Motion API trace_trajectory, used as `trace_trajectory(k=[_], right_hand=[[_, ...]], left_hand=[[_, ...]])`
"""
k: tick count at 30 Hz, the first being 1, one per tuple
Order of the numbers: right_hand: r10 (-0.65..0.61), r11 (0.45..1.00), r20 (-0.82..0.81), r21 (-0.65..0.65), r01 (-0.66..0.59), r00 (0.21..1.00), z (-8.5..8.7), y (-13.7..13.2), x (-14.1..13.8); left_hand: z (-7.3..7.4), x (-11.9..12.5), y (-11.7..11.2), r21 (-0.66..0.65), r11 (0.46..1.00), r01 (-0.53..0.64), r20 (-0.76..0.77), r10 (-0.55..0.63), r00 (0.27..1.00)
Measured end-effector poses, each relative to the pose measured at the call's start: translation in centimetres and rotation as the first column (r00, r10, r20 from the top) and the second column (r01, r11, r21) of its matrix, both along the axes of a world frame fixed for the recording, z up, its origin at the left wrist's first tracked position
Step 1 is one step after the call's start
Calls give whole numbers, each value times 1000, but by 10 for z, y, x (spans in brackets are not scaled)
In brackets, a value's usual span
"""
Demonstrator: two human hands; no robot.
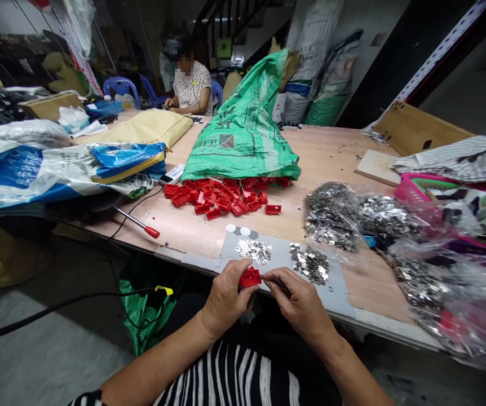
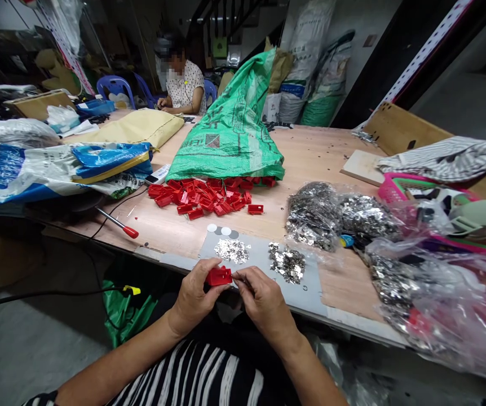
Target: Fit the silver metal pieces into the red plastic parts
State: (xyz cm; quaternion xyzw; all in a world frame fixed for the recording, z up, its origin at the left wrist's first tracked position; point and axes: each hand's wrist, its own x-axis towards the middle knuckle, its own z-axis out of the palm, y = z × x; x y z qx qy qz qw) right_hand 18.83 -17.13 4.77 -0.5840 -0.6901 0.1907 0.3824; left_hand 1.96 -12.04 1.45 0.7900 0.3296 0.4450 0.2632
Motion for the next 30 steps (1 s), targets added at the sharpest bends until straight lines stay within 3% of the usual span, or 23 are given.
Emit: trace_trajectory(k=[4,10,17,24,30], right_hand=[[6,1000,44,26,-7,999,-2,0,-5],[45,997,77,-60,-40,996,-1,0,-8],[54,989,86,-139,-41,995,4,1,-7],[49,986,-140,-153,-70,989,-3,3,-6],[-7,961,-313,-263,-79,950,-9,0,5]], left_hand=[[1,2,-2,57,998,-5,-12,6,1000],[7,1,-4,99,995,23,-35,-20,999],[4,1,-6,121,992,40,-34,-36,999],[0,1,-6,123,992,-8,45,3,999],[3,-2,-5,109,994,-22,40,18,999]])
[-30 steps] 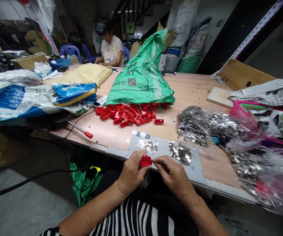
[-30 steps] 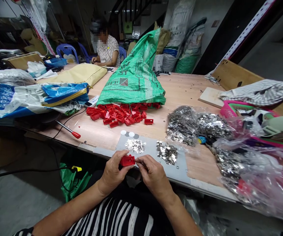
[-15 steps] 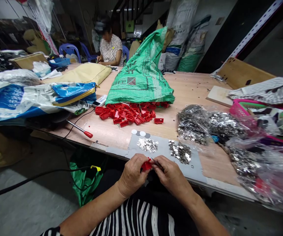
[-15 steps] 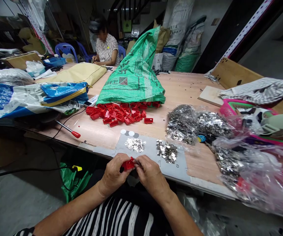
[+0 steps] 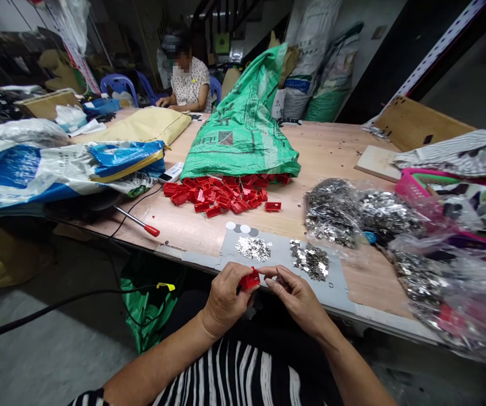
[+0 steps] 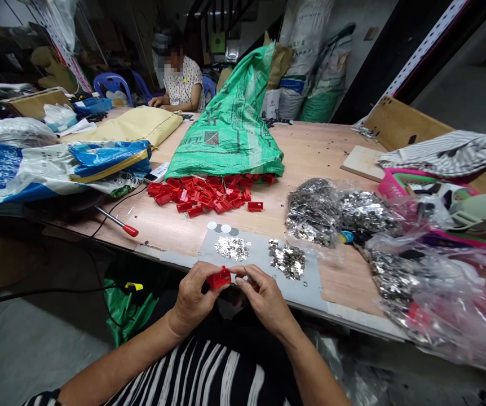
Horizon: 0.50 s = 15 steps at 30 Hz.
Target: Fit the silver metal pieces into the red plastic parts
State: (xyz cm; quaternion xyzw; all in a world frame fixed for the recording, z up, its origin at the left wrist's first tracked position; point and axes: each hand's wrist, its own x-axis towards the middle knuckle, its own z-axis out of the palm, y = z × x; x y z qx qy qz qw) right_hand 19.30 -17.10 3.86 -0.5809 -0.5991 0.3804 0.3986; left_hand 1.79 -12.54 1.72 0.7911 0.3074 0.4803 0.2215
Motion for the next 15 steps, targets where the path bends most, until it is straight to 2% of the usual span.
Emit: trace_trajectory(k=[4,8,15], right_hand=[[-79,996,-20,-34,78,997,-6,2,4],[-51,997,-120,-70,43,991,-9,6,-1],[-24,993,-268,-121,-9,963,-3,10,-1]], left_hand=[[2,0,0,-6,1000,18,-18,-18,1000],[3,2,-2,-15,999,40,-38,-41,998],[8,2,-2,5,998,64,-39,-64,997]])
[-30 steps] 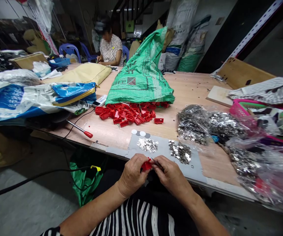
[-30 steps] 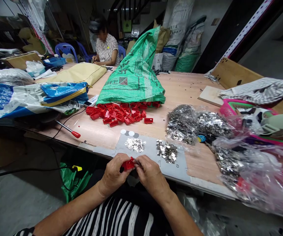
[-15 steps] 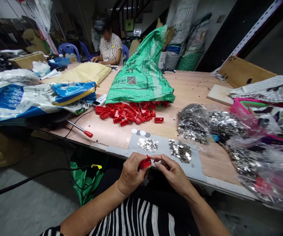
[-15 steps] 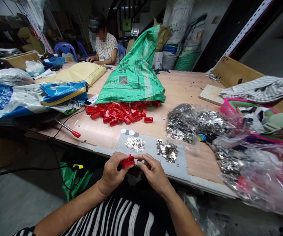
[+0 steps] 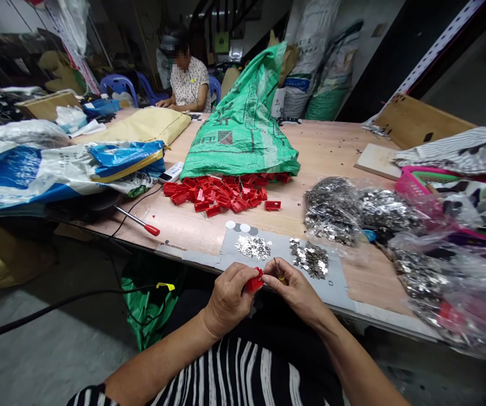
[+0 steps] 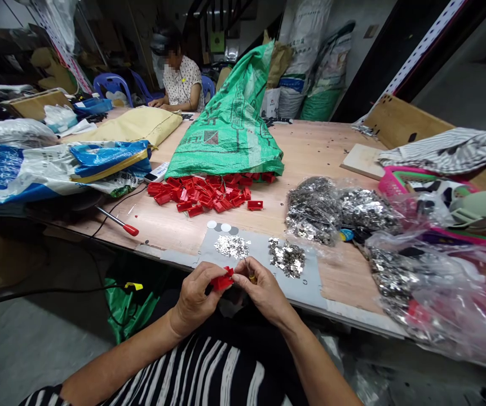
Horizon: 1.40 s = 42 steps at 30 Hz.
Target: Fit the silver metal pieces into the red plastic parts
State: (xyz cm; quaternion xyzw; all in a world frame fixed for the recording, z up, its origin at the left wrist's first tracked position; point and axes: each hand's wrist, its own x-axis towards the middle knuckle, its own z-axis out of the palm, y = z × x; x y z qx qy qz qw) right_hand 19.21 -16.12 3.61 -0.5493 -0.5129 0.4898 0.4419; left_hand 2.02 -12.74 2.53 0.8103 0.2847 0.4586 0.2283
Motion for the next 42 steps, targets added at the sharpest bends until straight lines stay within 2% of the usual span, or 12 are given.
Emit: trace_trajectory(k=[7,15,20,25,28,30,33,35,36,38,40,42], right_hand=[[35,997,-99,-58,-41,994,1,-1,4],[43,997,-113,-64,-51,993,-7,-1,1],[79,975,-260,-182,-129,962,-1,-10,2],[30,958,-403,-248,-141,915,-2,-19,2],[-1,946,-533,-275,-172,846,-8,-19,-4],[4,941,-549,-280,-188,836,-9,-14,-6],[58,954,-309,-264,-145,949,-6,4,1],[-12,983,103,-182,30,995,-4,22,13],[-106,987,344,-78,141,933,-3,31,20],[-185,979,670,58,198,719,-6,49,31],[-170,982,818,94,165,550,-11,62,39],[-149,986,866,94,139,478,-17,70,42]], left_hand=[[-1,4,2,52,999,-7,13,6,1000],[-5,7,-3,-30,1000,-1,39,2,999],[-9,5,-3,-98,991,87,86,-79,993],[-13,3,-2,-144,968,207,213,-174,961],[-16,1,3,-208,933,293,335,-213,918],[-18,-1,7,-308,897,316,403,-178,898],[-21,-4,12,-456,847,273,417,-68,907],[-21,-6,15,-519,823,232,396,-9,918],[-21,-6,15,-551,805,219,393,19,919],[-20,-7,16,-623,747,232,411,60,910],[-18,-6,17,-696,659,285,448,88,890],[-16,-6,18,-749,568,341,485,120,866]])
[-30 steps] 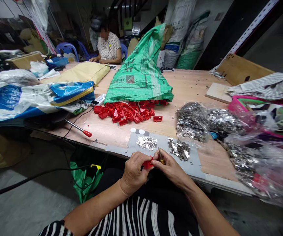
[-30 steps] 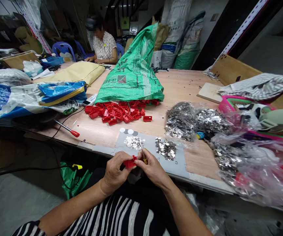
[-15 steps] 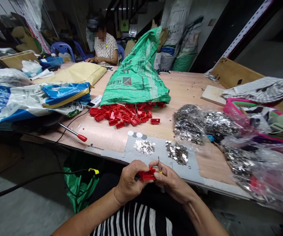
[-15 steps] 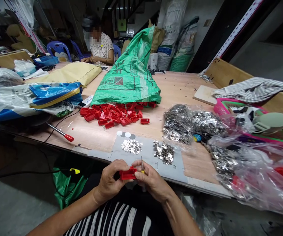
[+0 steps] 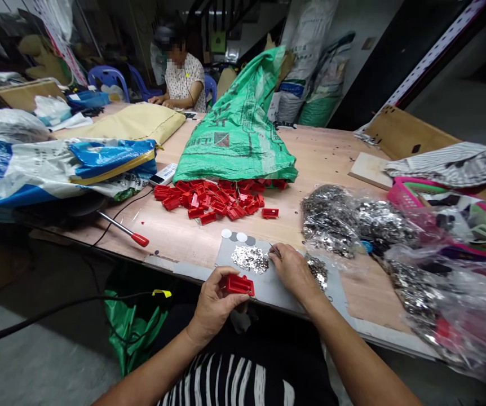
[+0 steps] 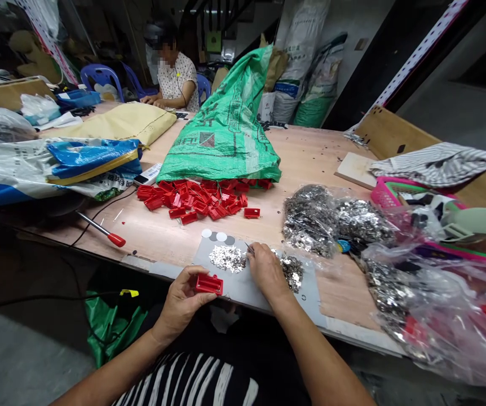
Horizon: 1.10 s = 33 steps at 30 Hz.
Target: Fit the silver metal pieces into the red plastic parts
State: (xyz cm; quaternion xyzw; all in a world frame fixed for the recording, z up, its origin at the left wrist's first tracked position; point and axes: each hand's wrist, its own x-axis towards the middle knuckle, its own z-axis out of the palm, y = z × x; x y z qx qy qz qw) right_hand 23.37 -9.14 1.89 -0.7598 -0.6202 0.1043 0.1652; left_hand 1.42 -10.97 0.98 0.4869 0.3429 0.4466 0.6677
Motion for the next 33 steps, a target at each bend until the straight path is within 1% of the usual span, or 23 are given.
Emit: trace_trajectory(k=[4,8,15,20,22,25,27,29,31,33], right_hand=[[20,1000,21,6,-21,1000,-7,5,-1],[29,999,17,14,-29,999,-8,1,-1],[44,999,-21,-5,-44,999,-5,2,1],[47,999,-28,4,-47,999,-3,7,0],[50,999,-33,21,-50,998,-3,7,-1],[55,997,-46,57,-52,997,0,3,-4],[78,994,-112,91,-68,991,4,-4,-8],[137,987,-236,112,-113,962,11,-13,-13],[214,976,-369,120,-182,905,19,-24,-20],[283,959,-448,137,-248,848,27,-35,-28]], left_hand=[[2,0,2,-160,986,41,102,-25,994],[2,1,3,-248,965,87,197,-38,980],[9,2,0,-332,933,139,266,-49,963],[10,-1,0,-373,911,176,306,-59,950],[11,-1,0,-379,908,178,312,-55,948],[12,-1,3,-384,912,146,297,-28,955],[12,0,5,-383,915,127,287,-13,958],[13,2,7,-378,918,120,289,-6,957],[13,4,8,-367,923,115,299,0,954],[13,6,9,-357,928,112,314,6,949]])
